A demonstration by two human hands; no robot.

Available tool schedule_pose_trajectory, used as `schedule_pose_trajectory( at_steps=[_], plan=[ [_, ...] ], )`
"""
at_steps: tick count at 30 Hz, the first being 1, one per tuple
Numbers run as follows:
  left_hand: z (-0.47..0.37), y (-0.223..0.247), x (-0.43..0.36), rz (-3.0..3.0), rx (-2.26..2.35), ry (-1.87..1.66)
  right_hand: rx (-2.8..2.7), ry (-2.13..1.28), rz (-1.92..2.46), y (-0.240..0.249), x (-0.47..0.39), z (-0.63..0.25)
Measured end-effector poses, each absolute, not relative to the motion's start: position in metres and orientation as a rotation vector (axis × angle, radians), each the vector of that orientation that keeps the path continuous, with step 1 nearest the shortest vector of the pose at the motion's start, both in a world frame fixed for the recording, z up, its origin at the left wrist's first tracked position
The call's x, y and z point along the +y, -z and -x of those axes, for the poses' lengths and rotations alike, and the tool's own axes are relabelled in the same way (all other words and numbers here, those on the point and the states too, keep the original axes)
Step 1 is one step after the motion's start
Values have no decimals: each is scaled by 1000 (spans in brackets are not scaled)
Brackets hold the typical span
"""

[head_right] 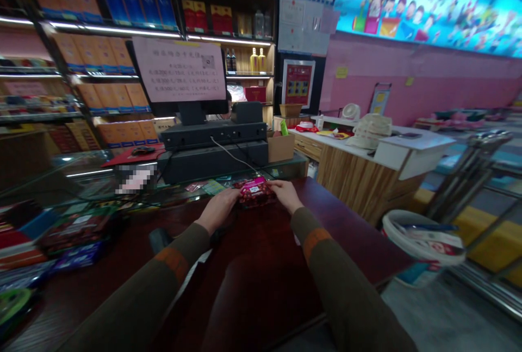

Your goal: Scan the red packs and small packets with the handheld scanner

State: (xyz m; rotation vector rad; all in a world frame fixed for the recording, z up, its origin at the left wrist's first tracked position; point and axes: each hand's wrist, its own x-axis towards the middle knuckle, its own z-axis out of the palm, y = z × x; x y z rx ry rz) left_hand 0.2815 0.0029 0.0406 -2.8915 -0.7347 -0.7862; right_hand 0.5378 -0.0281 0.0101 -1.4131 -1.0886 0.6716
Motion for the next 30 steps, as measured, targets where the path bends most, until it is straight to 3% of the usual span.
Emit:
schedule_pose_trajectory(
  at_steps=[30],
  plan=[
    [-294, -31, 10, 2996, -952, 654, -1169, -591, 1468, 24, -12, -560]
  ],
)
